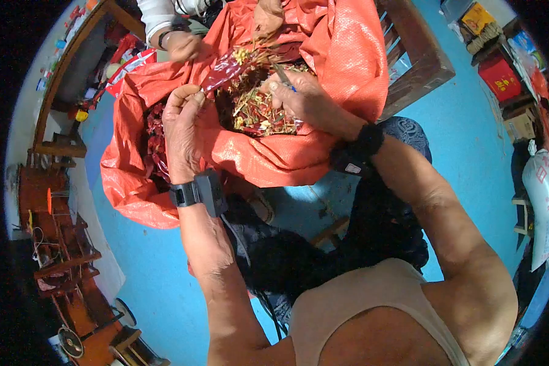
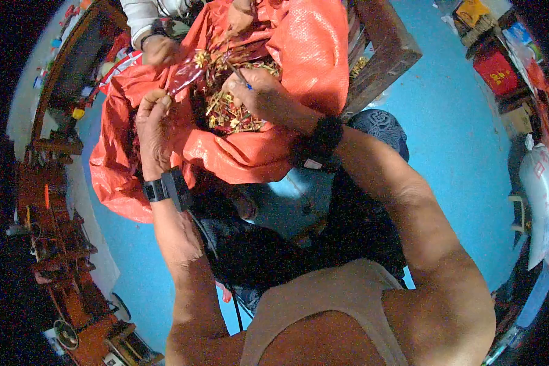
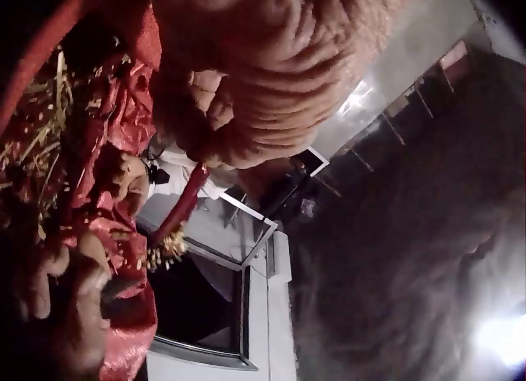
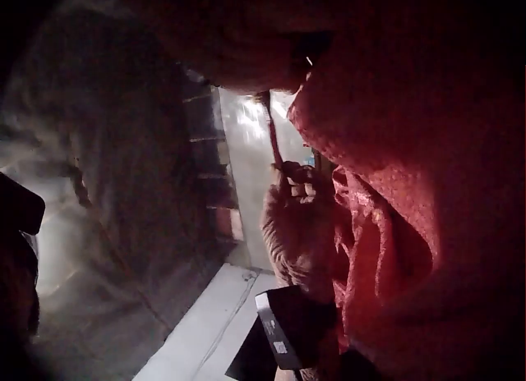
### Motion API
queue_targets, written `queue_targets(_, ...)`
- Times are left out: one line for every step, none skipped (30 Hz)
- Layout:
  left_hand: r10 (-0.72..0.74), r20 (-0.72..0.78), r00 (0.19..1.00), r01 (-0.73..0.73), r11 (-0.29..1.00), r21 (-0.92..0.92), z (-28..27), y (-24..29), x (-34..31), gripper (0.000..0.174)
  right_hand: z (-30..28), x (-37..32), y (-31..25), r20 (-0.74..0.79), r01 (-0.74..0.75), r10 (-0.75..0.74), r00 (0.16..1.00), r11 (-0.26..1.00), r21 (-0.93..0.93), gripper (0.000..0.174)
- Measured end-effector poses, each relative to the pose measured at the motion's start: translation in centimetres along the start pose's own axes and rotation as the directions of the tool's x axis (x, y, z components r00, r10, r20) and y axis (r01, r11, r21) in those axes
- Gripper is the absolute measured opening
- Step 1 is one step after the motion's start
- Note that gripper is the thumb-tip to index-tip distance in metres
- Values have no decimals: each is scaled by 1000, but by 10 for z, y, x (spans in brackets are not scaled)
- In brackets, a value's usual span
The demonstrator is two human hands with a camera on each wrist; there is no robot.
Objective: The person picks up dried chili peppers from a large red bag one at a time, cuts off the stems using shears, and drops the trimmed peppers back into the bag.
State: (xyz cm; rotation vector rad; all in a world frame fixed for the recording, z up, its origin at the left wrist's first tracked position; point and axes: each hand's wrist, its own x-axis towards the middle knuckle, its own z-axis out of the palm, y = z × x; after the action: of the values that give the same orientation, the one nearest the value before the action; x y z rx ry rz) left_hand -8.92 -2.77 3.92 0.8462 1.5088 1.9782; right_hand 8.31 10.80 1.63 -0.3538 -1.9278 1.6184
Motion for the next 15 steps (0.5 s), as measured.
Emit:
queue_targets(-45, -2, 999, 44, 995, -92, 4, 2, -3, 12, 0, 0, 2, 24, -71, 69, 997, 995, 77, 30)
queue_targets(-42, 9, 999, 43, 994, -96, 8, 3, -7, 12, 1, 1, 5, 51, -142, 135, 989, 978, 153, 30)
queue_targets(-35, 31, 999, 38, 994, -100, 12, 4, -10, 12, 1, 4, 4, 57, -169, 162, 985, 974, 148, 29)
queue_targets(-27, 52, 998, 32, 994, -106, 15, 4, -11, 12, 1, 5, 3, 46, -165, 160, 986, 976, 144, 29)
queue_targets(-25, 63, 998, 31, 995, -93, 15, -1, -11, 10, 3, 5, 2, 26, -113, 110, 994, 965, 237, 29)
queue_targets(-23, 70, 997, 30, 995, -96, 16, -4, -11, 10, 2, 4, -1, 3, -58, 61, 998, 943, 328, 29)
queue_targets(48, 53, 997, -51, 997, 59, 18, -6, -11, 9, -2, 6, 3, 27, -75, 71, 997, 969, 234, 29)
queue_targets(121, 46, 992, -129, 968, 216, 18, -9, -11, 8, -3, 6, 4, 23, -73, 70, 997, 970, 232, 29)
queue_targets(200, 40, 979, -202, 923, 327, 20, -9, -10, 13, -2, 5, 2, -31, -129, 139, 990, 971, 203, 25)
queue_targets(198, 41, 979, -200, 923, 328, 20, -8, -11, 13, -1, 4, 1, -86, -189, 206, 975, 966, 179, 21)
queue_targets(403, 276, 873, -479, 594, 646, 20, -7, -12, 17, -2, 5, 5, -87, -191, 209, 974, 965, 181, 21)
queue_targets(446, 555, 702, -655, 99, 749, 21, -5, -15, 21, -6, 7, 10, -73, 3, -11, 997, 994, -111, 16)
queue_targets(221, 626, 748, -660, 140, 738, 21, -12, -15, 26, -10, 8, 15, 6, 207, -222, 975, 899, -385, 25)
queue_targets(66, 687, 724, -690, 62, 721, 20, -25, -15, 17, -13, 9, 20, 9, 210, -224, 975, 899, -384, 25)
queue_targets(198, 678, 708, -701, 77, 709, 28, -17, -18, 15, -16, 9, 20, 64, 371, -411, 909, 733, -570, 27)
